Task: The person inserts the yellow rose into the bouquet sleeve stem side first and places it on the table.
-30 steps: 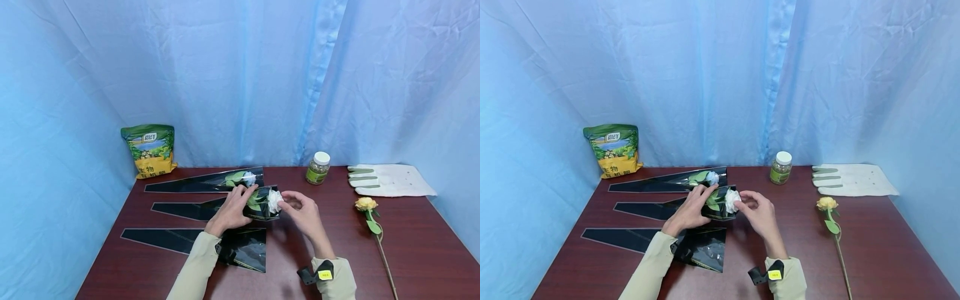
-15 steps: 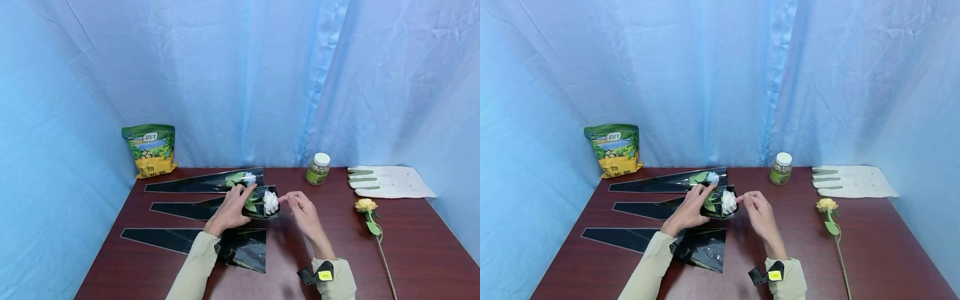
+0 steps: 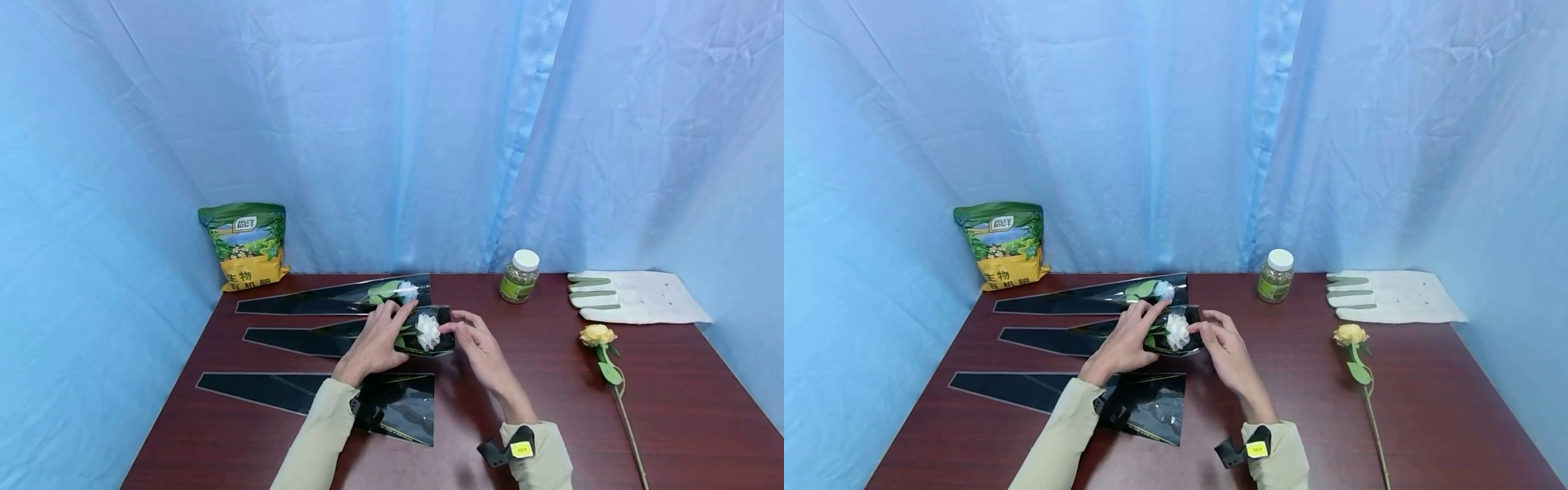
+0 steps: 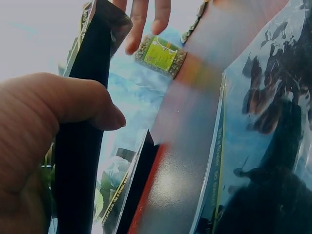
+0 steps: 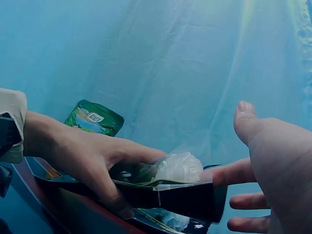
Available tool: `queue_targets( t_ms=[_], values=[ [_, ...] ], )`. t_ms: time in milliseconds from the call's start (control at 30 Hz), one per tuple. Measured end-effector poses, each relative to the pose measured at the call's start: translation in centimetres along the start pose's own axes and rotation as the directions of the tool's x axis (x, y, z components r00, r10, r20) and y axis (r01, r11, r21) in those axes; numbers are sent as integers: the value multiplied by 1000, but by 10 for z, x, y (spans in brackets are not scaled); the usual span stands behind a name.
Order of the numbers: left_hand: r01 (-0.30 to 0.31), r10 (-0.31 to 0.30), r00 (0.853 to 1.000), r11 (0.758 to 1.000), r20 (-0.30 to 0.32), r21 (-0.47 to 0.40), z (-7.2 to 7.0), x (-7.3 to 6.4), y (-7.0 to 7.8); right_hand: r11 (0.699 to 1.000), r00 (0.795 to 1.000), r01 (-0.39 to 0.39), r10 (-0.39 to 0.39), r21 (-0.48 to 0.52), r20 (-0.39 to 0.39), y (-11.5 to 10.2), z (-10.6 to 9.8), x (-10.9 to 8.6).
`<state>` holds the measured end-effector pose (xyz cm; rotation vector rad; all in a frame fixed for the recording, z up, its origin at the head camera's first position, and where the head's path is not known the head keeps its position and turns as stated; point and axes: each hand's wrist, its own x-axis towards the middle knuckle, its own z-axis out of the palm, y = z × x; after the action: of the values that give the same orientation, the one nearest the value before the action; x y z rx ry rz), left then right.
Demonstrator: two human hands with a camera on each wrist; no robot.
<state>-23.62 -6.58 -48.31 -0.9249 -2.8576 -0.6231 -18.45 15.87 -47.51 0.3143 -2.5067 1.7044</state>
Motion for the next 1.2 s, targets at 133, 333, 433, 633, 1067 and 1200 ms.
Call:
queue_targets(
  t_ms=[133,333,433,633,1067,1200],
  values=[
    [12,-12,1000,1000,1,-1,0,0,0,1000,999,-18,18,6,44,2,2,0],
    [18,-18,1000,1000,0,18,1,0,0,998,996,-59,58,15,70,3,5,0],
    [19,-19,1000,1000,-2,21,2,0,-1,998,995,-64,62,13,77,4,8,0],
    [34,-35,999,998,13,54,2,0,-5,997,993,-78,79,-17,83,10,16,1],
    [115,-126,985,989,119,97,1,-2,-18,986,997,-73,70,-152,-24,30,29,3],
    [147,-154,980,987,127,59,-2,-4,-24,980,996,-93,88,-175,-34,34,32,4]
  ],
)
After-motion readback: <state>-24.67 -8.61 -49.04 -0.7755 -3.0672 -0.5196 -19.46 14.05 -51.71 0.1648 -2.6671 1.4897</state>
